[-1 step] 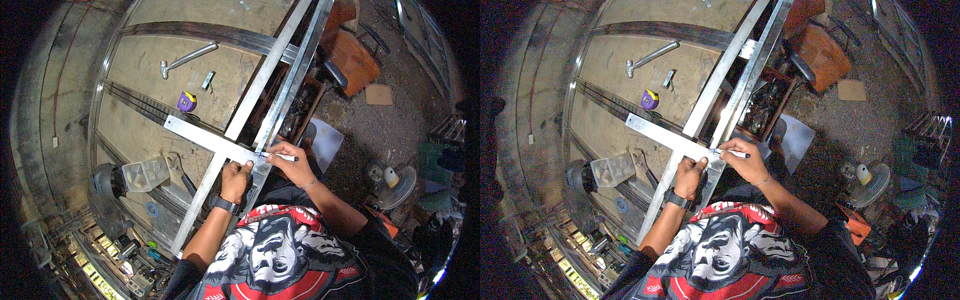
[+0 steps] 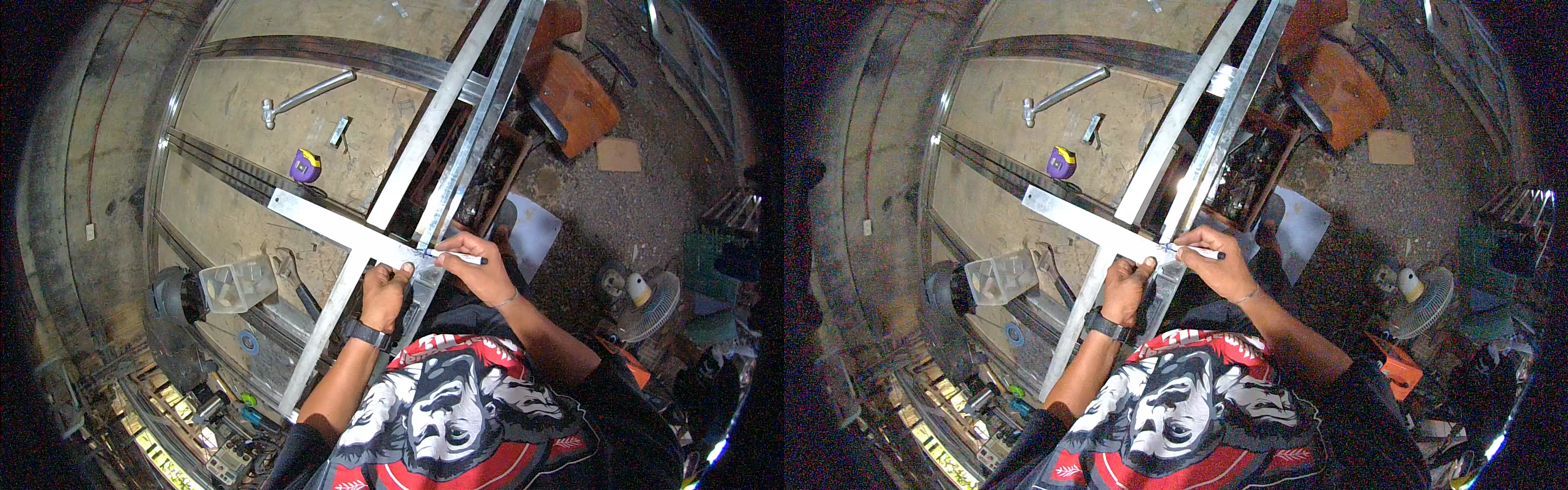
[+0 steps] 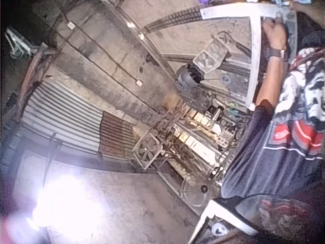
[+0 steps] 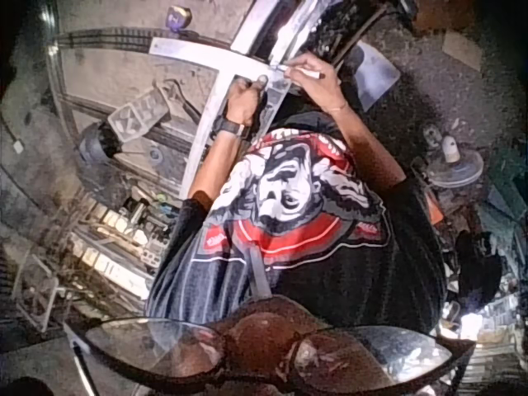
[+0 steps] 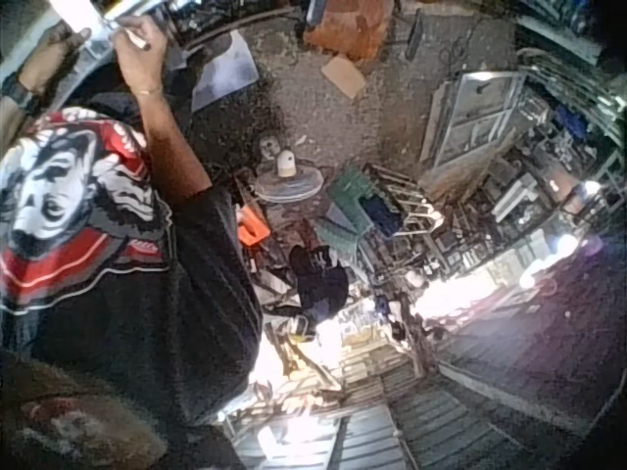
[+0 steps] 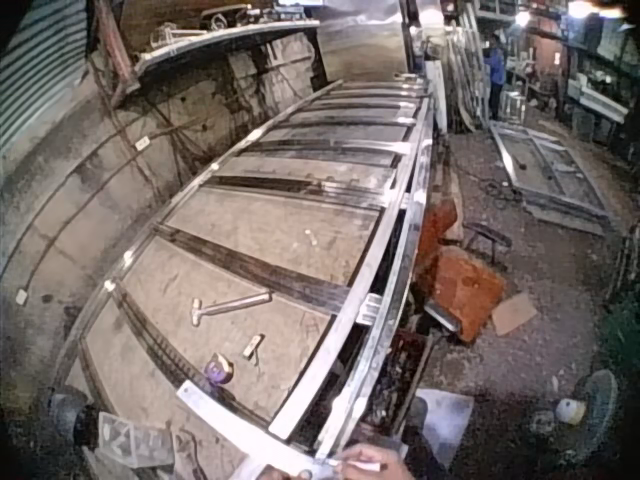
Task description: The person measures and marks metal frame pieces using a tape measure, marker, and square. They then cut the marked sections with an angle grinder, producing sparks, and re-measure the cut pieces to verify dimensions.
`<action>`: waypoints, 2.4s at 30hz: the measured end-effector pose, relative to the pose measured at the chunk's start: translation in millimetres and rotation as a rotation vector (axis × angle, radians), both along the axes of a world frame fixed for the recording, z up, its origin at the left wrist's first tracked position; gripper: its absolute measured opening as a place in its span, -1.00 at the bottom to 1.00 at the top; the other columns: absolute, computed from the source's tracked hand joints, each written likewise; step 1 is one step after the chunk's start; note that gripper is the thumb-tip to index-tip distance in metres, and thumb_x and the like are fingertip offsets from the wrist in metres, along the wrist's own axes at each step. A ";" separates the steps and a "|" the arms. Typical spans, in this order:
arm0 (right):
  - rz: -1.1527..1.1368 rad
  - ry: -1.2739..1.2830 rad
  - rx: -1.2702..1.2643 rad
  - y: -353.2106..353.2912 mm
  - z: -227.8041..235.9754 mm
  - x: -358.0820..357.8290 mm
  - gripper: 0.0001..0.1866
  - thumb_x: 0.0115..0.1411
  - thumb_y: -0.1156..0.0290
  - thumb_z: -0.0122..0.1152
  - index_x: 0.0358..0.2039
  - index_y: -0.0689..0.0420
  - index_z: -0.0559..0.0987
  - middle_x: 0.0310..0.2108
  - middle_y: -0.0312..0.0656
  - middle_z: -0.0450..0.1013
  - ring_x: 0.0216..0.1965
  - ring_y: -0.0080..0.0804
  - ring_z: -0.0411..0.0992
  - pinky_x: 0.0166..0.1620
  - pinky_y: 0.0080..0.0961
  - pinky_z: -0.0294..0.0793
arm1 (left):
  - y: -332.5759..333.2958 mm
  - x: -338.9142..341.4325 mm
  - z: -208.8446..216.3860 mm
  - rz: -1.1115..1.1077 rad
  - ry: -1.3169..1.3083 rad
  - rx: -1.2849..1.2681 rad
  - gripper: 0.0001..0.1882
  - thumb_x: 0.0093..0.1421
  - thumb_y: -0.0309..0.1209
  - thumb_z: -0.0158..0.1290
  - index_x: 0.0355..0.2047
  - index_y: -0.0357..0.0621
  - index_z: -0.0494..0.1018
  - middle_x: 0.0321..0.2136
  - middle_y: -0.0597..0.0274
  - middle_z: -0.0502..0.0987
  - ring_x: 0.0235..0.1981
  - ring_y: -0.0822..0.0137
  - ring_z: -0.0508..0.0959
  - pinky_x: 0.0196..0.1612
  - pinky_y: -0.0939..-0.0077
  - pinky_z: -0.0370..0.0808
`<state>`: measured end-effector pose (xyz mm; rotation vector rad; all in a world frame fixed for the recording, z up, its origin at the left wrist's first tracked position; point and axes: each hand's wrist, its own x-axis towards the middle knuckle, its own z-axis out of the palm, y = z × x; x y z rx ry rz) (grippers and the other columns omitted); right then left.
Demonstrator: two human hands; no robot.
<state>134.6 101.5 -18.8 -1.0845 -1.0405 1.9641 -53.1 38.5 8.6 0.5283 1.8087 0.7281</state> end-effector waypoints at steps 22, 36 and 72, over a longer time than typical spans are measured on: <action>-0.278 0.104 -0.366 -49.3 -6.5 -20.6 -0.69 0.21 0.60 0.35 -0.09 0.09 0.46 -0.23 -0.32 0.48 -0.22 -0.54 0.53 -0.26 -0.49 0.71 | -6.4 -12.5 -0.4 0.258 -0.314 0.022 -0.85 0.22 -0.47 0.28 -0.45 -0.26 0.59 -0.50 0.22 0.64 -0.51 0.44 0.58 -0.39 0.54 0.48; -0.270 0.124 -0.396 -58.6 -10.1 -23.0 -0.69 0.21 0.54 0.38 -0.10 0.05 0.47 -0.24 -0.37 0.48 -0.25 -0.60 0.52 -0.29 -0.54 0.67 | -6.1 -13.6 1.7 0.269 -0.413 0.070 -0.89 0.22 -0.52 0.27 -0.26 -0.31 0.64 -0.36 0.14 0.70 -0.39 0.39 0.65 -0.22 0.50 0.54; -0.290 0.042 -0.088 -30.9 2.3 1.0 -0.82 0.38 0.43 0.19 -0.09 0.25 0.56 -0.29 -0.15 0.61 -0.30 -0.52 0.54 -0.17 -0.58 0.49 | 7.0 7.1 28.9 0.250 -0.119 0.061 -0.59 0.22 -0.42 0.34 -0.65 -0.03 0.33 -0.67 0.49 0.34 -0.64 0.59 0.20 -0.58 0.51 0.10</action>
